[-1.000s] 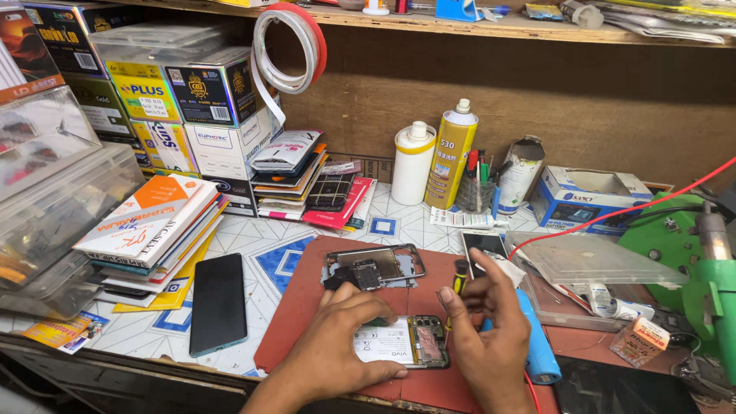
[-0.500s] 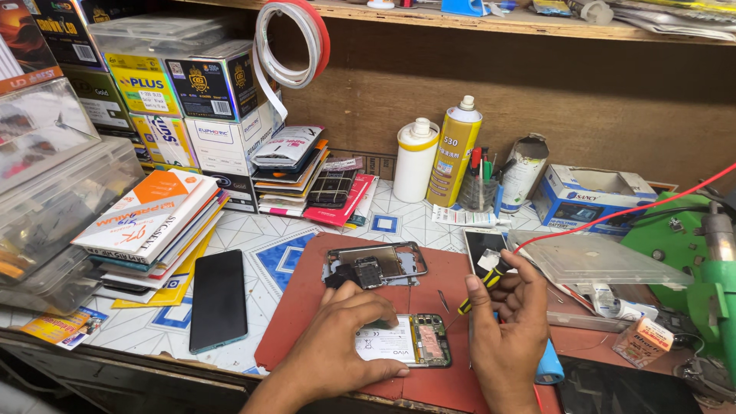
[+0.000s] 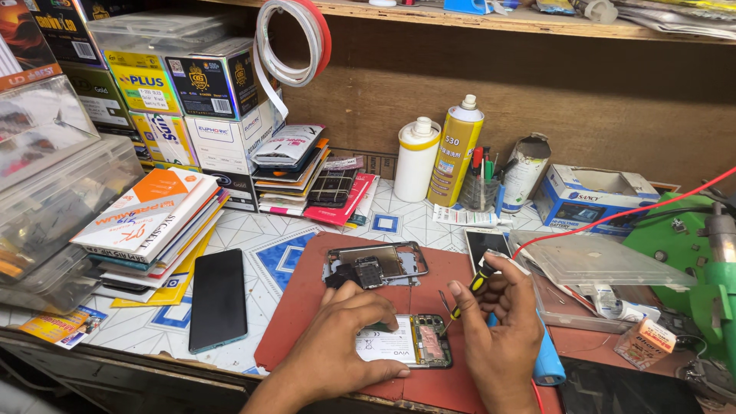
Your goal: The person uses a screwdriver to loosen screws on a disassembled smartphone placed on a red mat. They repeatedly probe and adjust small internal components while holding the device steady with the other hand.
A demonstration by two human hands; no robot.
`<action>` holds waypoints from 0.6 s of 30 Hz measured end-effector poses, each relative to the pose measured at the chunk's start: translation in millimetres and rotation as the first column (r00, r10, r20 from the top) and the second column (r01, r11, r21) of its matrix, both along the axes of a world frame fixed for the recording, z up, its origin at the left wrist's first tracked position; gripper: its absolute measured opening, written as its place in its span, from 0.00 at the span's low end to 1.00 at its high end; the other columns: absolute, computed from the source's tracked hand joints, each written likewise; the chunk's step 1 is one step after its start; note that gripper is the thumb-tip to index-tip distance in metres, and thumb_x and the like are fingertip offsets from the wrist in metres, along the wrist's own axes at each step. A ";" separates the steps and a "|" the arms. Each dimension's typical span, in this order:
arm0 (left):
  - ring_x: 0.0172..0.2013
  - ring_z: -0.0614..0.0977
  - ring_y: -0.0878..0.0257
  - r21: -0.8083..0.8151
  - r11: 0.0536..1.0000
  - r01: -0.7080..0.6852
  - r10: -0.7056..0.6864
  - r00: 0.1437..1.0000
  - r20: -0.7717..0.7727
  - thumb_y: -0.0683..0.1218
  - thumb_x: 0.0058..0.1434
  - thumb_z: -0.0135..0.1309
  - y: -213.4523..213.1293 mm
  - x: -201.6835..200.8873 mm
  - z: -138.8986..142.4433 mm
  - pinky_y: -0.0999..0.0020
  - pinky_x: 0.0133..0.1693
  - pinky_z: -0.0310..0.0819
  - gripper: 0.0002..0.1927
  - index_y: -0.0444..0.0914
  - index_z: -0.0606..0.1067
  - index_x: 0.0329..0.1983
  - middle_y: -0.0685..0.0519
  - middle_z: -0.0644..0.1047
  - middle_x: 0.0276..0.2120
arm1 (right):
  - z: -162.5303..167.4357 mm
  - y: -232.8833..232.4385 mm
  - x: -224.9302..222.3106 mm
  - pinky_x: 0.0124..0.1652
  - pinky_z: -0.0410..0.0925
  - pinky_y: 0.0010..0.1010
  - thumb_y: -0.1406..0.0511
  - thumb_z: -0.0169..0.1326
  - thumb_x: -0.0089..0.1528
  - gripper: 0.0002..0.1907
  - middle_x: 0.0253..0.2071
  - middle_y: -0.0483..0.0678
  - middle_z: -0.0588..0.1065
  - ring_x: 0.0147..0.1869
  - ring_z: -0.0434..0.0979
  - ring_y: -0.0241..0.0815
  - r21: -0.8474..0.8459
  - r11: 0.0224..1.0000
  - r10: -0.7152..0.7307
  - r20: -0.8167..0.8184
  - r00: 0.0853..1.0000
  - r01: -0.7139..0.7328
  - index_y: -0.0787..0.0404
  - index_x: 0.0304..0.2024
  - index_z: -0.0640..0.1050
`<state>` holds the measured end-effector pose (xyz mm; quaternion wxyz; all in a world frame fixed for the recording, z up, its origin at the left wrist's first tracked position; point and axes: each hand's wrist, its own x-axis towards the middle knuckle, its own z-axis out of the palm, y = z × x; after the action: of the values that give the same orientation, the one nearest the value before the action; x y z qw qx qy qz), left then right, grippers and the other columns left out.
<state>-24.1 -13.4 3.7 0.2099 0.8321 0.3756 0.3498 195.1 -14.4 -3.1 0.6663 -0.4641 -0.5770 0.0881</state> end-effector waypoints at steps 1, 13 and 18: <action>0.50 0.74 0.59 -0.006 1.000 -0.002 0.002 1.000 -0.003 0.56 0.39 0.75 0.4 0.8 0.1 0.57 0.58 0.59 0.28 0.40 0.80 0.40 0.58 0.80 0.45 | 0.5 0.0 0.5 0.33 0.67 0.19 0.70 0.64 0.58 0.28 0.36 0.45 0.72 0.36 0.71 0.29 0.006 1.000 -0.001 -0.003 1.000 0.001 0.62 0.60 0.71; 0.51 0.73 0.60 -0.029 0.999 -0.015 0.014 1.000 -0.018 0.56 0.39 0.75 -0.2 1.1 1.1 0.55 0.60 0.57 0.28 0.40 0.80 0.40 0.59 0.80 0.45 | -1.6 -0.5 -0.6 0.32 0.67 0.20 0.69 0.64 0.59 0.27 0.34 0.44 0.74 0.35 0.72 0.28 0.012 1.000 -0.007 0.017 1.000 0.007 0.62 0.60 0.72; 0.52 0.73 0.60 -0.032 0.999 -0.015 0.014 1.000 -0.016 0.56 0.39 0.75 -0.2 0.9 0.6 0.52 0.62 0.55 0.28 0.40 0.80 0.41 0.59 0.80 0.46 | -2.4 0.8 -0.3 0.32 0.67 0.20 0.70 0.65 0.58 0.28 0.36 0.44 0.73 0.36 0.72 0.28 0.022 1.000 0.001 0.020 1.000 -0.001 0.63 0.60 0.72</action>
<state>-23.2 -13.6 4.3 0.2179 0.8287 0.3889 0.3385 194.8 -13.6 -5.5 0.6655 -0.4572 -0.5848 0.0775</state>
